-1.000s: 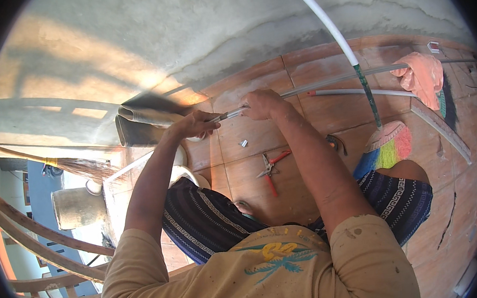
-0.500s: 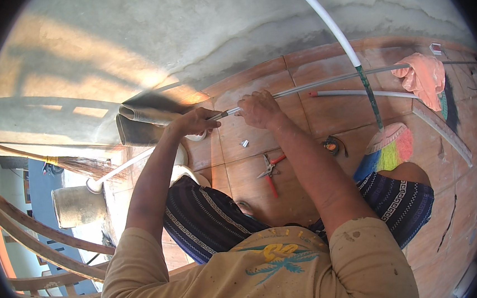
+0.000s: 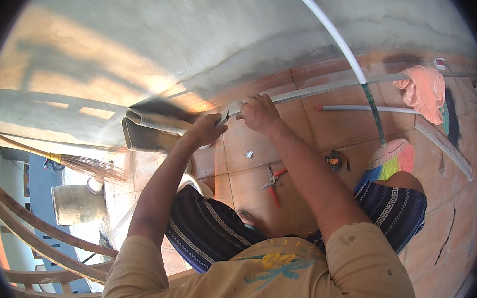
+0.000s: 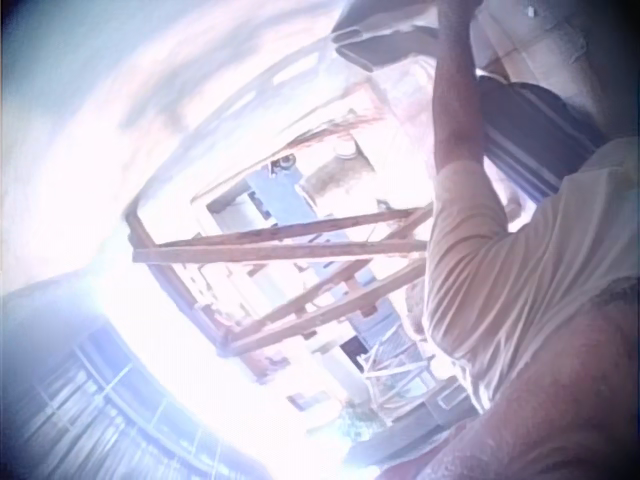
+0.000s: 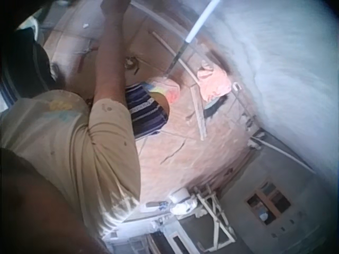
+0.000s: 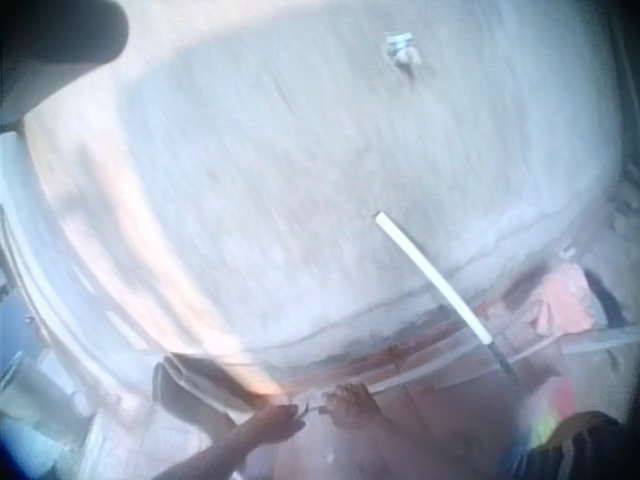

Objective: The person measures and cuts white PVC profiles using a tape measure and shears. They measure the profile, mark it, and cut it to size, repeating the process for multiple pieces.

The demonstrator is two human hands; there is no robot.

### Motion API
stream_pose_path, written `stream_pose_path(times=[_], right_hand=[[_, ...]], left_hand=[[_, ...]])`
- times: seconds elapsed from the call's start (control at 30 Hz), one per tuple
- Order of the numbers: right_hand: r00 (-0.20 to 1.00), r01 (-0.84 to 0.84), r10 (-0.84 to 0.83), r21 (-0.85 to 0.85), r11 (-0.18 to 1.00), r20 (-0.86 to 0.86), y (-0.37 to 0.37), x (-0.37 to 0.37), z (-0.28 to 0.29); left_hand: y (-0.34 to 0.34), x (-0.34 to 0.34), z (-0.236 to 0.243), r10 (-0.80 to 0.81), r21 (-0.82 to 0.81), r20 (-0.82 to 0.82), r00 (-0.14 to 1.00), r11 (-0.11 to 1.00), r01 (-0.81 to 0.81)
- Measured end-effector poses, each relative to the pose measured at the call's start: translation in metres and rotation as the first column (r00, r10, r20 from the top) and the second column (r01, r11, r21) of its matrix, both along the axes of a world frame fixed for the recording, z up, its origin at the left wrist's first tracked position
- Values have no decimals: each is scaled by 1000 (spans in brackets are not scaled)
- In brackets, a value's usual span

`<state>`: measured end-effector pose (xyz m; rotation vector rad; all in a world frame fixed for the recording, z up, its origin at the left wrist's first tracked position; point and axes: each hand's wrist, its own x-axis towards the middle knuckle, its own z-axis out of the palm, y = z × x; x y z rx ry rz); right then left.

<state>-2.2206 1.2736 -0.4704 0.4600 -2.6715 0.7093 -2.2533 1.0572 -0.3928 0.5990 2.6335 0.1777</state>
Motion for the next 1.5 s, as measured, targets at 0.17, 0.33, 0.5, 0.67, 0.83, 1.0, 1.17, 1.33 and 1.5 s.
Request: stream_pose_path(times=[0.17,0.33,0.5,0.67,0.83,1.0,1.17,1.33,1.5], right_hand=[[990,-80,95,-138,987,102,-3,-25,35],[997,-76,72,-136,988,-34,-2,-54,55],[965,-18,-14,-116,993,-263,-13,-44,124],[915,10,-54,-109,994,-401,-16,-42,183],[808,-13,-76,-147,989,-584,-26,-39,231],[764,-23,-88,-163,986,-639,-34,-44,258],[740,-18,-107,-178,984,-664,-42,-62,271],[673,-21,-102,-158,987,-733,-37,-66,301],[635,-19,-89,-131,991,-768,-31,-54,320]], left_hand=[[-11,11,25,217,130,-125,968,971,-201],[-15,16,57,368,249,-230,901,917,-312],[-18,20,93,441,362,-440,782,884,-295],[-14,23,134,498,492,-523,691,839,-232],[-15,36,186,499,512,-604,621,840,-177],[-29,28,215,500,626,-561,660,777,-57],[-33,9,226,544,653,-543,640,752,-85],[-34,-2,251,540,725,-478,692,688,-37],[-56,4,298,291,834,-115,950,548,-67]])
